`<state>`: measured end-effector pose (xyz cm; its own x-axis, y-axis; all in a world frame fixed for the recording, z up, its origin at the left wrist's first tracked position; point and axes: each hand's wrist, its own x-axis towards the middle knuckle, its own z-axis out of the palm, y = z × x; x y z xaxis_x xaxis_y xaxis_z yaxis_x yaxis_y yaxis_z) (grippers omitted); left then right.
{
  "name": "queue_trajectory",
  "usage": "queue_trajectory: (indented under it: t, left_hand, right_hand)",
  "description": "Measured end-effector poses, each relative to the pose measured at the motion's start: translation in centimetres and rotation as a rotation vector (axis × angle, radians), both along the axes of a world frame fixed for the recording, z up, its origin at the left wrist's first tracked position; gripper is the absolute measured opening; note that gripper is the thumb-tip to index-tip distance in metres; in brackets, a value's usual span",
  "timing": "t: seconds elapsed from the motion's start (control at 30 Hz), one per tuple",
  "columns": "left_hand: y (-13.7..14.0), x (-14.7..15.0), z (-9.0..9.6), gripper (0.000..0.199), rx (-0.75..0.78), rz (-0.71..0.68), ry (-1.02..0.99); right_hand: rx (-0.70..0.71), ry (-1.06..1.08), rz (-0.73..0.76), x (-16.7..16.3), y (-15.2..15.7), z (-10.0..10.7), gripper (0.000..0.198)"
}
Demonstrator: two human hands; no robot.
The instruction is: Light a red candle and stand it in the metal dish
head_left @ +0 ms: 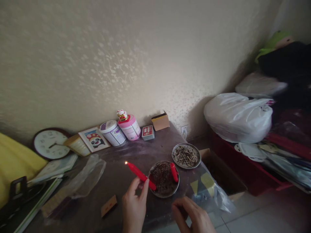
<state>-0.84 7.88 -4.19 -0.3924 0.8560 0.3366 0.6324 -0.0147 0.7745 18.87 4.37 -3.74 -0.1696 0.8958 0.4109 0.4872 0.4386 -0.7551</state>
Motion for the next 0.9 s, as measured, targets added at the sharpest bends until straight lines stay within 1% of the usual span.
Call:
queue_trajectory:
  t: [0.1,0.2,0.37,0.53,0.77,0.9]
  left_hand:
    - [0.05,0.05,0.05,0.034,-0.021,0.003,-0.017]
    - [-0.07,-0.01,0.27,0.036,-0.014,0.039,-0.013]
    - [-0.23,0.01,0.48,0.036,-0.01,0.048,-0.024]
    - [-0.08,0.19,0.06,0.035,-0.026,0.026,-0.045]
    - [-0.15,-0.35,-0.06,0.035,0.031,0.055,-0.014]
    - [-0.16,0.0,0.0,0.033,0.032,0.041,0.027]
  right_hand:
    - [-0.018,-0.016,0.017,0.15,0.01,-0.09,0.026]
    - [-0.026,-0.034,0.028,0.27,0.01,-0.18,0.021]
    - [-0.024,-0.029,0.031,0.32,0.01,-0.13,0.019]
    - [-0.017,-0.045,0.042,0.34,0.06,0.02,0.017]
    - [-0.044,-0.061,0.038,0.4,-0.06,0.29,0.015]
    - [-0.048,-0.066,0.044,0.41,-0.06,0.29,0.016]
